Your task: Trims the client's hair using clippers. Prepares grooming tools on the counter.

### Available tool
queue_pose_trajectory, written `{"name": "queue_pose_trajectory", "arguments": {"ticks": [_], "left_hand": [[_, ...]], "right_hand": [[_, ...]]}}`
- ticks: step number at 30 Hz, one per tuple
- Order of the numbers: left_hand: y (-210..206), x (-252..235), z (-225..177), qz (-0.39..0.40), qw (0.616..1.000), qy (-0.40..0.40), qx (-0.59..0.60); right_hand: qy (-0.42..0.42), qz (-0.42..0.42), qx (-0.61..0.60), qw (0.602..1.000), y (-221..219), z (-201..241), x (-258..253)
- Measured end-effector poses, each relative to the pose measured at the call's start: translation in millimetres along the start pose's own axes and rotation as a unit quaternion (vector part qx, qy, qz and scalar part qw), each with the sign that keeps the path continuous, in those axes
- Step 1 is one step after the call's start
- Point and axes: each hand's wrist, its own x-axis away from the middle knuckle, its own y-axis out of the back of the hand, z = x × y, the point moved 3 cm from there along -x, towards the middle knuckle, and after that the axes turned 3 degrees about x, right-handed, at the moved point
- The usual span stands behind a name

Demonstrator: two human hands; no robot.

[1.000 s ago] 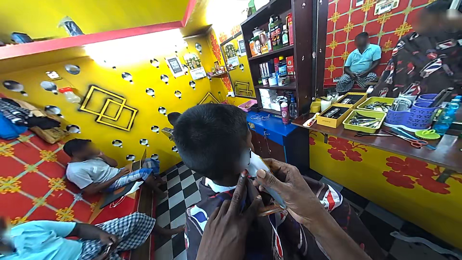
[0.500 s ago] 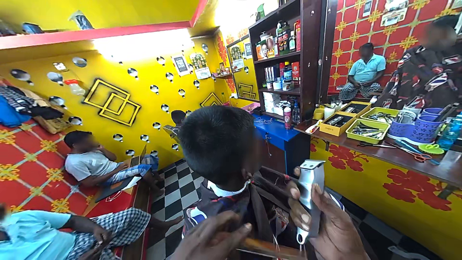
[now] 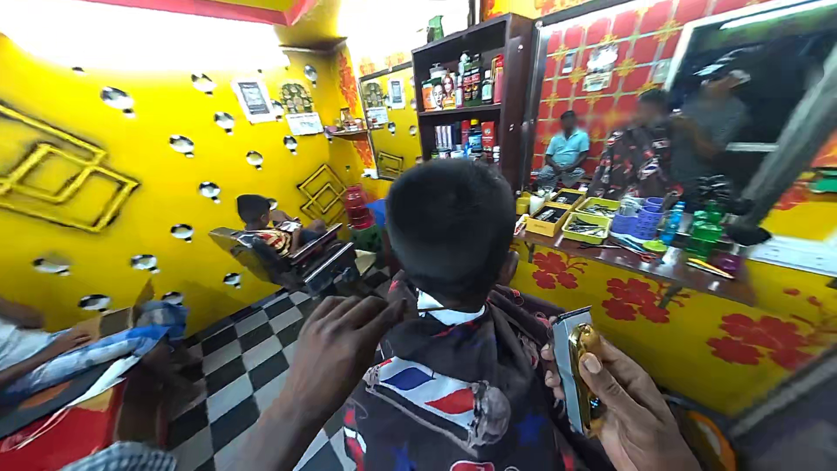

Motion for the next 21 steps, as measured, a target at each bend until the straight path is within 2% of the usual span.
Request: {"name": "queue_pose_trajectory", "arguments": {"ticks": [2, 5, 7, 9, 10, 13, 15, 17, 19, 21], "left_hand": [[-2, 2, 15, -0.017, 0.996, -0.068, 0.059], [12, -10, 35, -0.097, 0.985, -0.076, 0.118], [8, -19, 51, -0.050, 0.990, -0.081, 0.106], [-4, -25, 69, 0.011, 0.982, -0.139, 0.125], [-8, -26, 77, 0.003, 0.973, -0.162, 0.163], [-18, -35, 108, -0.065, 0.960, -0.139, 0.235], [-33, -42, 127, -0.032, 0.959, -0.172, 0.224], [-50, -48, 143, 0.011, 0.940, -0.245, 0.236], [-62, -54, 160, -0.031, 0.917, -0.261, 0.300], [-69, -66, 176, -0.080, 0.912, -0.263, 0.305]], "right_hand": [[0.005, -0.030, 0.034, 0.999, -18, 2, 21], [0.008, -0.082, 0.063, 0.995, -40, 5, 44], [0.009, -0.121, 0.092, 0.988, -51, 8, 56], [0.014, -0.155, 0.127, 0.980, -60, 12, 67], [0.016, -0.168, 0.135, 0.976, -64, 13, 71], [0.043, -0.223, 0.110, 0.968, -77, 12, 76], [0.071, -0.260, 0.075, 0.960, -82, 3, 75], [0.099, -0.272, 0.060, 0.955, -82, -11, 72], [0.140, -0.245, 0.065, 0.957, -75, -30, 69], [0.167, -0.249, 0.066, 0.952, -81, -42, 58]]}}
